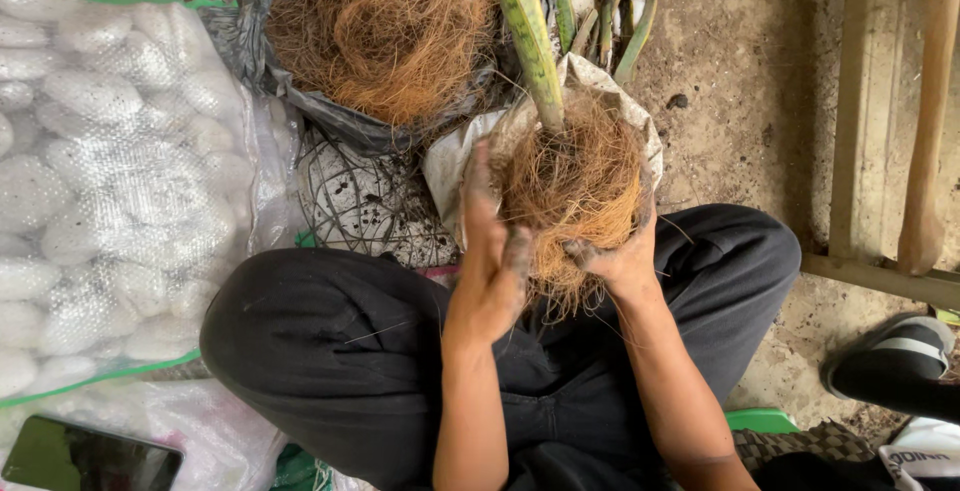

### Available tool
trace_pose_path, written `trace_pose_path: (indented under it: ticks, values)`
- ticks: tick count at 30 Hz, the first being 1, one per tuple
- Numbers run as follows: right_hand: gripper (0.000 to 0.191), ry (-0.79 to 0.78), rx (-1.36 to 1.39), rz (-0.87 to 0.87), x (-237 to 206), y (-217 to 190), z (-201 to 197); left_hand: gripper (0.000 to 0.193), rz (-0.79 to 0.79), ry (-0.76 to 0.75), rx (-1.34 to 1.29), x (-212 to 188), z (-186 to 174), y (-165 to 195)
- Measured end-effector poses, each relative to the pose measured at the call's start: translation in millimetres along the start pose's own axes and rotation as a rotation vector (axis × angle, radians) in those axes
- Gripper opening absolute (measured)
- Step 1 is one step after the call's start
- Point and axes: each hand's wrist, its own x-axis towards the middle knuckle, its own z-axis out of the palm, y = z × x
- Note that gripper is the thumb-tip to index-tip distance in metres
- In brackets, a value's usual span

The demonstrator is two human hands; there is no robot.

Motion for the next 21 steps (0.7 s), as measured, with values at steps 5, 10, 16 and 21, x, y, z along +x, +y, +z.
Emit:
trace_pose_path:
  ticks: [5, 10, 16, 21]
  values:
    - [0.115, 0.098, -0.049, 0.104, 4, 0, -2, 0.087, 0.023, 0.407, 0.367, -47, -18, 70]
    - [0.122, 0.16, -0.309, -0.091, 3, -3, 9, 0.095, 0.282, 0.246, 0.533, -57, 35, 73]
    - [0.088, 0.169, -0.508, -0.135, 0, -15, 14, 0.121, 0.18, 0.132, 0.312, 13, 67, -20]
    - [0.124, 0.022, -0.236, -0.053, -9, -30, 21, 0.13, 0.084, 0.044, -0.317, 20, 37, -61]
